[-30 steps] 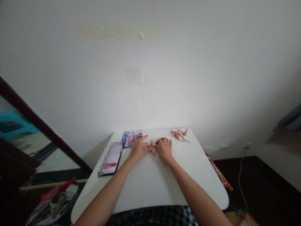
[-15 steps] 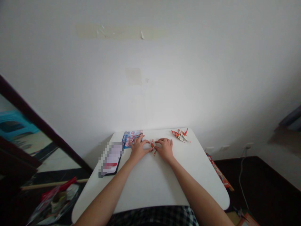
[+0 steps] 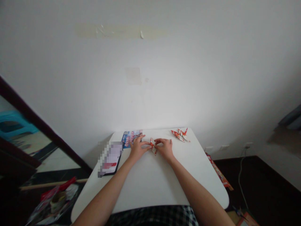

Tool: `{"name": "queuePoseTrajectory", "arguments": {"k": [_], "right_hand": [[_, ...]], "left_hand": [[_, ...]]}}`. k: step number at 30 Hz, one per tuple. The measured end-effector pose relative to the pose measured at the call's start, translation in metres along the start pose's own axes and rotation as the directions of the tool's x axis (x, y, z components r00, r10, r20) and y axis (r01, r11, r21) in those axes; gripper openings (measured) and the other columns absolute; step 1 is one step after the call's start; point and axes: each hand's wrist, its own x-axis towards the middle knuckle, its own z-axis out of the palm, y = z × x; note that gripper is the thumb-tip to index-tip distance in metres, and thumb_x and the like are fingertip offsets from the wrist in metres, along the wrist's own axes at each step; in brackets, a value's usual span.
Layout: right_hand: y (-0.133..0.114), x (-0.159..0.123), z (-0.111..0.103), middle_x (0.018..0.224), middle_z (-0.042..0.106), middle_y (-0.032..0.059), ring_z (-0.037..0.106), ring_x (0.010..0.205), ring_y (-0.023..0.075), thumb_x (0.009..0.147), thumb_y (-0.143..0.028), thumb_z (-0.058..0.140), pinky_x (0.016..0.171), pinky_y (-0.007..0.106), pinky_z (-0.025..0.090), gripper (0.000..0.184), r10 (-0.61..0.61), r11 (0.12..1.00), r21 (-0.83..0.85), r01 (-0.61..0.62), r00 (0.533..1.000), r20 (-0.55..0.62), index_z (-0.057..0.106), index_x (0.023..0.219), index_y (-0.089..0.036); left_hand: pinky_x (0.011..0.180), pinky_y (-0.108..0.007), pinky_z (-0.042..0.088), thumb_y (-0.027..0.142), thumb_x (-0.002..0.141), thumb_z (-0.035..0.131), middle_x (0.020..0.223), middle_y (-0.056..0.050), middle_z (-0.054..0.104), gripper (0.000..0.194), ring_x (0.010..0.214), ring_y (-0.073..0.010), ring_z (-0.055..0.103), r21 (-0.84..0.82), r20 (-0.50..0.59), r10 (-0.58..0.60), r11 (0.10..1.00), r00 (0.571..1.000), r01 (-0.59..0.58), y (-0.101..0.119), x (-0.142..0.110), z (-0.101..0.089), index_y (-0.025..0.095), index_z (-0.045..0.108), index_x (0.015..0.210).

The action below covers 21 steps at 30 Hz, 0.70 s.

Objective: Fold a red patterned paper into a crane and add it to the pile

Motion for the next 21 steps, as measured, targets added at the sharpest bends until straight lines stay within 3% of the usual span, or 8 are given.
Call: {"name": "queuePoseTrajectory", "arguments": {"k": [5,8,10,12,21], "right_hand": [[0.0,0.002,-0.002,0.097,0.08,-0.0001,0.069,0.11,0.0281,0.079,-0.034,0.072,0.123,0.066,0.008,0.029,0.009,0.999,0.051,-0.007,1.0,-0.027,0.078,0.107,-0.032],[0.001,0.005,-0.004,0.098,0.081,0.0029,0.07,0.106,0.029,0.078,-0.041,0.072,0.12,0.059,0.026,0.024,-0.002,0.993,0.116,0.009,0.998,-0.057,0.08,0.098,-0.029],[0.002,0.007,-0.006,0.098,0.081,0.0052,0.071,0.103,0.029,0.079,-0.045,0.071,0.111,0.051,0.041,0.024,-0.018,0.983,0.184,0.031,0.997,-0.069,0.08,0.091,-0.027],[0.003,0.01,-0.01,0.097,0.08,0.0066,0.071,0.1,0.0286,0.08,-0.05,0.069,0.102,0.047,0.049,0.029,-0.029,0.968,0.246,0.051,0.995,-0.092,0.08,0.088,-0.024],[0.011,0.018,-0.029,0.1,0.079,0.0094,0.07,0.101,0.0294,0.08,-0.059,0.069,0.103,0.049,0.048,0.038,-0.036,0.959,0.267,0.096,0.974,-0.223,0.077,0.088,-0.022]], "left_hand": [[0.116,-0.083,0.013,0.034,0.082,0.083,0.147,-0.005,0.059,0.008,0.143,-0.0377,0.045,-0.043,-0.02,-0.013,0.999,1.0,0.012,0.001,0.001,0.0,0.036,0.083,0.089],[0.118,-0.08,0.015,0.037,0.083,0.082,0.146,-0.004,0.059,0.01,0.142,-0.0358,0.046,-0.052,-0.04,-0.021,0.998,0.999,0.018,0.002,0.002,-0.002,0.038,0.083,0.092],[0.12,-0.077,0.015,0.038,0.083,0.082,0.146,-0.003,0.06,0.012,0.142,-0.0346,0.047,-0.061,-0.05,-0.032,0.998,0.998,0.029,0.003,0.002,-0.003,0.039,0.083,0.094],[0.121,-0.075,0.016,0.039,0.083,0.081,0.146,-0.003,0.06,0.012,0.142,-0.0337,0.047,-0.071,-0.056,-0.046,0.997,0.997,0.042,0.005,0.002,-0.004,0.038,0.083,0.095],[0.12,-0.074,0.018,0.039,0.087,0.076,0.143,-0.004,0.061,0.009,0.141,-0.0326,0.047,-0.069,-0.074,-0.048,0.997,0.996,0.043,0.005,0.001,-0.003,0.036,0.083,0.093]]}}
